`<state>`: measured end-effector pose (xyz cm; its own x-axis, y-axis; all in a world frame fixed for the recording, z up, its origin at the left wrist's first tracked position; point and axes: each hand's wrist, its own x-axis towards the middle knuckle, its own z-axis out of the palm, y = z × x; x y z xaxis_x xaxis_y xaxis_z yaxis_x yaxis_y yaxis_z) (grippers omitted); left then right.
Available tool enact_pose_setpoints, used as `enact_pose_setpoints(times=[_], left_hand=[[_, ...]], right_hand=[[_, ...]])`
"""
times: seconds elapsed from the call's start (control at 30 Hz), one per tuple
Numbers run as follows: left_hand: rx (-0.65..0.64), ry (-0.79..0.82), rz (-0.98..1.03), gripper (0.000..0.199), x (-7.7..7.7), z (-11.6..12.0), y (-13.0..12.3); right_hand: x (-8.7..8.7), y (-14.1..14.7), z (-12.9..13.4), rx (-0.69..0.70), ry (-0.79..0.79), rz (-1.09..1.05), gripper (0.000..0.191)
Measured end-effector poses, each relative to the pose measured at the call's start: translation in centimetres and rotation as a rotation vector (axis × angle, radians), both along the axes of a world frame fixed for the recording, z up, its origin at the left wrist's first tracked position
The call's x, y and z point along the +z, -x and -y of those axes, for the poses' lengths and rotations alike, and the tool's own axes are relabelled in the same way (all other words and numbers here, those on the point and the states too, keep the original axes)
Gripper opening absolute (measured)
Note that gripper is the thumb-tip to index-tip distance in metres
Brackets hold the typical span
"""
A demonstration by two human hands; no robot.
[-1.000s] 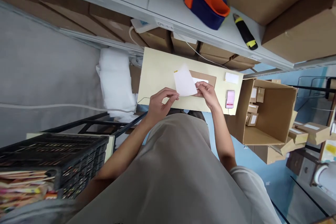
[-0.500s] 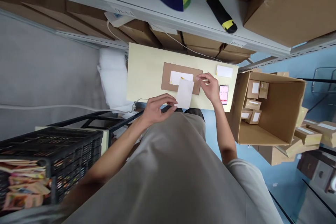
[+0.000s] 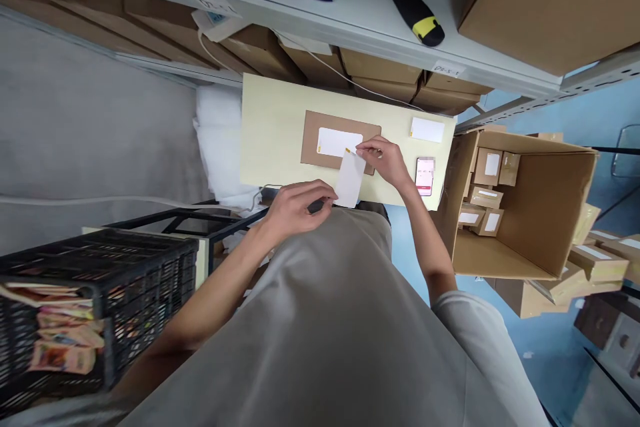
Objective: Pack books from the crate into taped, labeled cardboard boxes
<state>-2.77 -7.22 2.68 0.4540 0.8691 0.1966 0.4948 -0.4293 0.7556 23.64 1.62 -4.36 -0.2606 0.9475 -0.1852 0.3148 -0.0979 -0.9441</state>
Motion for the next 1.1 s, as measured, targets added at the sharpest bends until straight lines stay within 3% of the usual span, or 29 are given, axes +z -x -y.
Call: enact_pose_setpoints(times=[0.3,0.57,0.77,0.97,1.1], left_hand=[[0.010,-0.049,-0.029,0.021,-0.1,-0.5,0.8],[0.031,-0.031,-0.097,0.021,-0.5,-0.8,2.2],[0.052,0.066,-0.087,0.020,-0.9,-1.0,3.3],[0.083,0.123,-0.129,0.015,-1.4,-1.3,4.4],[0.196,0.319,-0.101,0.011,-3.4,-1.8,5.2]], right_hand=[[-1.0,0.3,0.1,0.070,0.123,-0.025,0.041],[-0.3,1.3,0.8,0.103,0.244,-0.064,0.044],[-0.1,1.9,1.1,0.123,0.223,-0.024,0.035],[0.3,1.8,1.4,0.032,0.143,0.047,0.028],[1.7,1.9,2.0,-0.006,0.025,0.128,0.020]])
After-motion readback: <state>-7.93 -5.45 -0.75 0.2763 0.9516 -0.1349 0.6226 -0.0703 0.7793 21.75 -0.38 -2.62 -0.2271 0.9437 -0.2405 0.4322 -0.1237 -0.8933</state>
